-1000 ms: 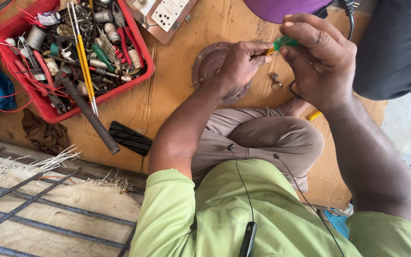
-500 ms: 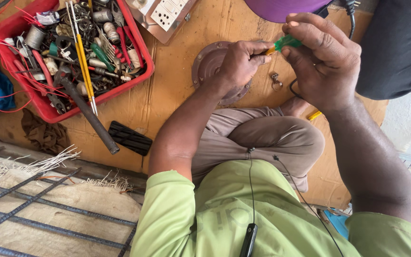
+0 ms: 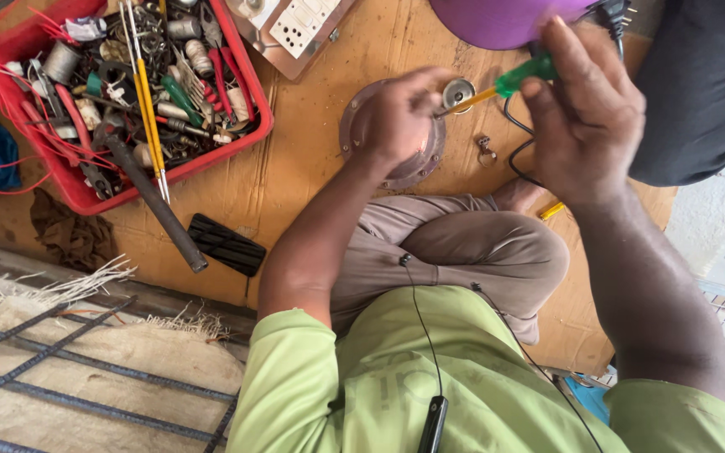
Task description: The person disassembles a brown circular appliance base using a screwdriver, removes a small component, and then works on the internal wiring of a purple appliance using pliers. The person handles the base, a screwdriver, a small white component, and the purple appliance.
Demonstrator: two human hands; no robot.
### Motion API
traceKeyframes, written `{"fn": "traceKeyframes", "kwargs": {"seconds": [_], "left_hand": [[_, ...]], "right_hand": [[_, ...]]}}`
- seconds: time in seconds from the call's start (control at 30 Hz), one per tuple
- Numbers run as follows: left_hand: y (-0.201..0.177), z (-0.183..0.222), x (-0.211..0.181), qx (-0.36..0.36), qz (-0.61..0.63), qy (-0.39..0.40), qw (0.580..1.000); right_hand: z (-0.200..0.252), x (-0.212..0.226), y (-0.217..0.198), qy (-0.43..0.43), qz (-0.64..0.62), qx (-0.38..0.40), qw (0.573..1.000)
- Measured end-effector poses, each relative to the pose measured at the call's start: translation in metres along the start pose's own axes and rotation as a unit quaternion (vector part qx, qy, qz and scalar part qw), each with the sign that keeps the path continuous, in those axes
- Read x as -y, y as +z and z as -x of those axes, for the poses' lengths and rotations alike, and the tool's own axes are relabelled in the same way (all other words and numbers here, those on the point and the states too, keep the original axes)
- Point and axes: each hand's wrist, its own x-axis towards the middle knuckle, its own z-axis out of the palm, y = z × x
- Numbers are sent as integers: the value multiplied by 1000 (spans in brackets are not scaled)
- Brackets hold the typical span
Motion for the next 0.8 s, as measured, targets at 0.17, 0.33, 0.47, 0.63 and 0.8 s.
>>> {"fn": "traceKeyframes", "kwargs": {"seconds": [0.17,0.33,0.47,0.63,0.8], "left_hand": [[-38,49,56,-322,-183,-151,917],[0,89,107,-289,213,-342,868],[12,96,126,-297,288,-298,860],[11,98,130,-282,232,-312,877],[10,102,128,-276,258,-317,870]], "right_hand": [[9,-7,-1,4,98,-87,991],[16,-8,0,47,18,-48,998],[5,-6,11,65,92,-104,988],[-3,-4,6,-21,129,-53,990],[-5,-10,11,94,27,-99,990]]}}
